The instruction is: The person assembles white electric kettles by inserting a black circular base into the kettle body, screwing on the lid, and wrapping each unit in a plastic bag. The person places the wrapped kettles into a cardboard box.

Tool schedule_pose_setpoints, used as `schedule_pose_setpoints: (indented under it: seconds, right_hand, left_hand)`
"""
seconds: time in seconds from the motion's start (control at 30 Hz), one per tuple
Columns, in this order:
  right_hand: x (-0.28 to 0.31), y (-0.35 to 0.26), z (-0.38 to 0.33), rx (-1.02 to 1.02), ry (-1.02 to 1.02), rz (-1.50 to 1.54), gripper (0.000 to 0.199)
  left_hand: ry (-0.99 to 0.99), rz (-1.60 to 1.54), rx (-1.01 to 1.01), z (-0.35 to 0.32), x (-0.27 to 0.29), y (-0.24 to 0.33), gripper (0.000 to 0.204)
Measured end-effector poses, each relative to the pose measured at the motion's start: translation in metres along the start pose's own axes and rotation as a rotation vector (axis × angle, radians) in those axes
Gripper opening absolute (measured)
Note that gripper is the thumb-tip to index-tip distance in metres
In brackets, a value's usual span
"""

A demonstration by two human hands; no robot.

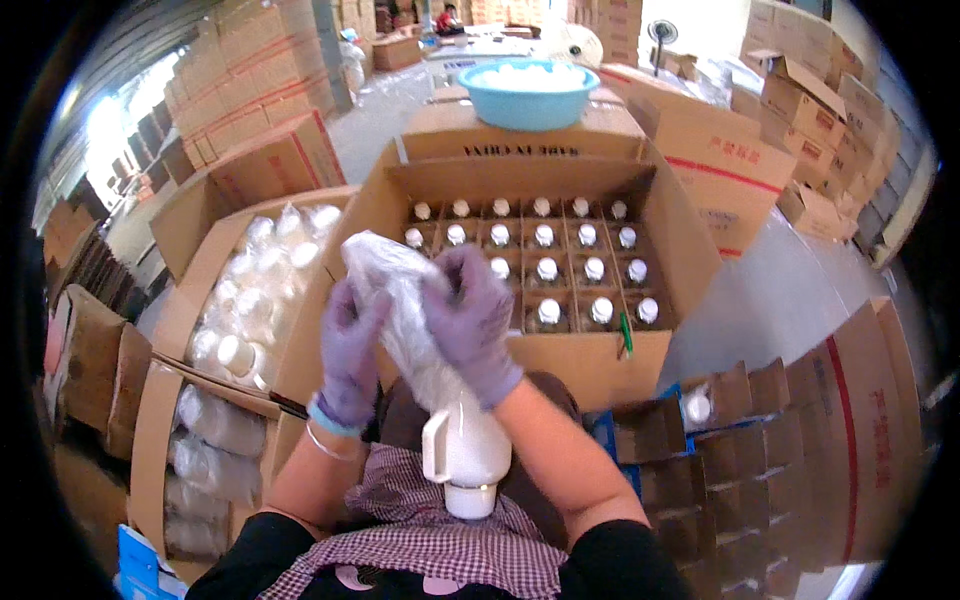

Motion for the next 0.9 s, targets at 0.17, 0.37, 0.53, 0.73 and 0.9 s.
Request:
schedule_pose_setpoints:
  seconds: [0.17, 0.37, 0.53, 0.73, 0.9]
  right_hand:
    - [0.030, 0.098, 0.005, 0.047, -0.133, -0.400, 0.027]
    - [0.025, 0.203, -0.067, 0.090, -0.558, -0.565, 0.029]
    - [0.053, 0.184, -0.120, -0.215, -0.505, -0.233, 0.017]
    - [0.073, 0.028, -0.190, 0.100, -0.934, -0.201, 0.021]
    - [0.093, 0.019, -0.241, -0.164, -0.865, -0.185, 0.038]
  left_hand:
    - [0.205, -0.196, 0.152, 0.048, 0.092, -0.096, 0.035]
    - [-0.290, -0.152, 0.168, 0.013, 0.020, -0.156, 0.040]
    - [-0.392, 0.358, 0.081, -0.034, 0.054, -0.162, 0.031]
    - [-0.459, 0.563, -0.026, -0.139, 0.032, -0.052, 0.039]
    - [-0.453, 0.446, 0.538, -0.163, 0.056, -0.108, 0.024]
Point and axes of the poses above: each hand's wrist, its own z-axis towards the middle knuckle, its own x-axis out of the back of the hand, y = z × x, the point moved 9 cm from there along z, towards the middle knuckle, and after that the axes turned 4 degrees about z, right-handed, at the moved point
